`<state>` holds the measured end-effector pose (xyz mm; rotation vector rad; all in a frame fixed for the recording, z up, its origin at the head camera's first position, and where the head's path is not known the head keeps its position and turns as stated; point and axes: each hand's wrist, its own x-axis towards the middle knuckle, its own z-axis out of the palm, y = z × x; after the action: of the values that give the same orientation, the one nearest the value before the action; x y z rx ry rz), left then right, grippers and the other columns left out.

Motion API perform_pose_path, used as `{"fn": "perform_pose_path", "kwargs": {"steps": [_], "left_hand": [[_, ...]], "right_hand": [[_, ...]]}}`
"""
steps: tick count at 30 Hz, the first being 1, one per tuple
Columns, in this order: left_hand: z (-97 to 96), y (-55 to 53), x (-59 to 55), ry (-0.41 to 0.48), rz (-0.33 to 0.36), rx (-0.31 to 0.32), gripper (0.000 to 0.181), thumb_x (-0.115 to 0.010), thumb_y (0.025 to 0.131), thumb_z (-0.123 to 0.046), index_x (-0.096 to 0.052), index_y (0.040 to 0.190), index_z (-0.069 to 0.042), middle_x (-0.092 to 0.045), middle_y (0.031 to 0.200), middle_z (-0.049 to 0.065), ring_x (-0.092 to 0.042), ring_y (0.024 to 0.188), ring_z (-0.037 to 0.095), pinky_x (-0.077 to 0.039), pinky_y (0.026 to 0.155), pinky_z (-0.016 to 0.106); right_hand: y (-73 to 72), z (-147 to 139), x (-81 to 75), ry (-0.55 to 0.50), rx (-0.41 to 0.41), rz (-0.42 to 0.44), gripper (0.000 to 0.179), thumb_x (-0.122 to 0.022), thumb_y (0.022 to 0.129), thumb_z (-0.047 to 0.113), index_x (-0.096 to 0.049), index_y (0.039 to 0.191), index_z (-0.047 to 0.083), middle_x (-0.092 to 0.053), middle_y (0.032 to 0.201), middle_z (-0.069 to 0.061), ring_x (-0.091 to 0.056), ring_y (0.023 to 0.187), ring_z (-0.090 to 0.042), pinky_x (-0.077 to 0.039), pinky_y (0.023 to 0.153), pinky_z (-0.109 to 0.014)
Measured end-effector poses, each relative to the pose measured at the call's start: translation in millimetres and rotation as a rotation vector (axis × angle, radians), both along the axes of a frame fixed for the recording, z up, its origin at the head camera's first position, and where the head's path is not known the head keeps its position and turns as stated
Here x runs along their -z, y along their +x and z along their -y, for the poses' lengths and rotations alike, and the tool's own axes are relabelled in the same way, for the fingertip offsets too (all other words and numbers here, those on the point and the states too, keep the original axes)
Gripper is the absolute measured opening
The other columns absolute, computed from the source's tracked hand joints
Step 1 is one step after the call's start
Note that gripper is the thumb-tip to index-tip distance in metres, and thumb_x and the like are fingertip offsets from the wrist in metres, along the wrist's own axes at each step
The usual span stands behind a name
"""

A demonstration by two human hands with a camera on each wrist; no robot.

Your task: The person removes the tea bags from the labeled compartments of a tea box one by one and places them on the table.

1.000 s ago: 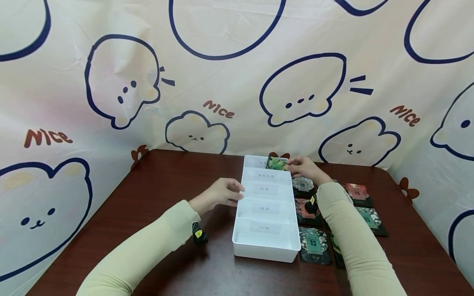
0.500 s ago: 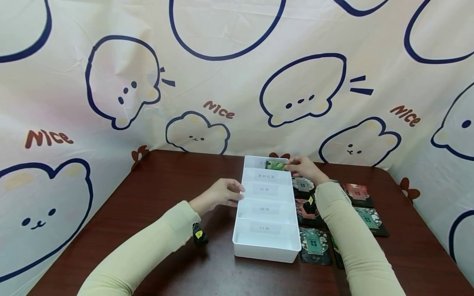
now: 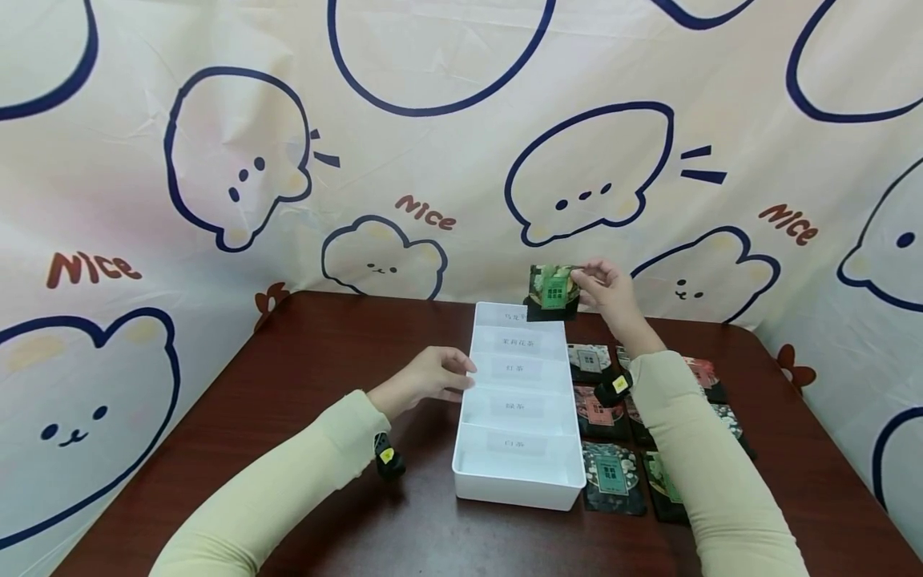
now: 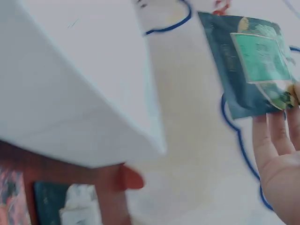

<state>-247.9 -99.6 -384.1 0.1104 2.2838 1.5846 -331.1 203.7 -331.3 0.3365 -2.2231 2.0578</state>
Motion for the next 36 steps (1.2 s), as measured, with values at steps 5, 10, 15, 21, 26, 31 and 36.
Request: {"fn": "perform_pose_path", "kwargs": {"steps": [5, 10, 15, 21, 26, 31, 36], "left_hand": [[-0.8, 0.0, -0.5, 0.002, -0.003, 0.006, 0.019, -0.071, 0.085, -0.003, -0.065, 0.103, -0.002, -0.063, 0.102, 0.014, -0.066, 0.081, 0.022, -0.061, 0.074, 0.037], [-0.9, 0.1, -0.5, -0.004, -0.005, 0.005, 0.021, -0.072, 0.085, -0.003, -0.065, 0.105, -0.002, -0.062, 0.103, 0.015, -0.066, 0.081, 0.022, -0.061, 0.074, 0.037], [-1.2, 0.7, -1.9, 0.003, -0.003, 0.004, 0.022, -0.071, 0.085, -0.003, -0.065, 0.106, -0.001, -0.061, 0.104, 0.015, -0.067, 0.081, 0.022, -0.061, 0.074, 0.037], [-1.0, -0.2, -1.3, 0.003, 0.000, 0.002, 0.021, -0.072, 0.085, -0.003, -0.065, 0.105, -0.001, -0.062, 0.104, 0.015, -0.067, 0.081, 0.022, -0.061, 0.074, 0.037], [-0.9, -1.1, -1.2, 0.010, 0.004, 0.004, 0.022, -0.072, 0.085, -0.003, -0.065, 0.106, -0.001, -0.061, 0.105, 0.016, -0.066, 0.082, 0.022, -0.061, 0.075, 0.038], [0.0, -2.3, 1.8, 0.007, -0.007, 0.011, 0.023, -0.072, 0.085, -0.002, -0.064, 0.106, 0.000, -0.062, 0.104, 0.015, -0.067, 0.082, 0.022, -0.061, 0.074, 0.038], [0.4, -2.1, 2.8, 0.010, -0.012, 0.012, 0.022, -0.072, 0.084, -0.001, -0.065, 0.105, 0.000, -0.062, 0.102, 0.015, -0.067, 0.083, 0.023, -0.061, 0.074, 0.038]], "right_hand": [[19.1, -9, -16.8, -0.151, 0.023, -0.069, 0.017, -0.070, 0.089, 0.018, -0.061, 0.104, 0.016, -0.068, 0.093, 0.008, -0.065, 0.086, -0.005, -0.059, 0.071, -0.020], [42.5, -25, -23.3, -0.205, 0.037, -0.133, 0.023, -0.069, 0.089, 0.013, -0.061, 0.111, 0.012, -0.068, 0.088, 0.006, -0.064, 0.079, -0.005, -0.057, 0.063, -0.018], [66.7, -47, -22.7, -0.238, 0.026, -0.172, 0.023, -0.065, 0.091, 0.006, -0.060, 0.113, 0.009, -0.068, 0.089, 0.005, -0.064, 0.077, -0.005, -0.056, 0.060, -0.017], [98.2, -75, -13.4, -0.197, 0.048, -0.179, 0.020, -0.063, 0.092, 0.003, -0.061, 0.110, 0.011, -0.069, 0.089, 0.006, -0.065, 0.073, -0.003, -0.055, 0.056, -0.017], [122.7, -96, -2.2, -0.088, 0.073, -0.180, 0.021, -0.061, 0.093, 0.002, -0.062, 0.112, 0.012, -0.069, 0.088, 0.008, -0.059, 0.065, -0.003, -0.049, 0.048, -0.017], [144.6, -115, 11.3, -0.009, 0.111, -0.151, 0.022, -0.060, 0.094, 0.003, -0.062, 0.113, 0.013, -0.069, 0.086, 0.010, -0.054, 0.059, -0.005, -0.043, 0.044, -0.022], [164.5, -140, 28.3, 0.023, 0.104, -0.107, 0.024, -0.058, 0.095, 0.001, -0.062, 0.114, 0.014, -0.070, 0.088, 0.010, -0.056, 0.062, -0.004, -0.042, 0.044, -0.025]]}}
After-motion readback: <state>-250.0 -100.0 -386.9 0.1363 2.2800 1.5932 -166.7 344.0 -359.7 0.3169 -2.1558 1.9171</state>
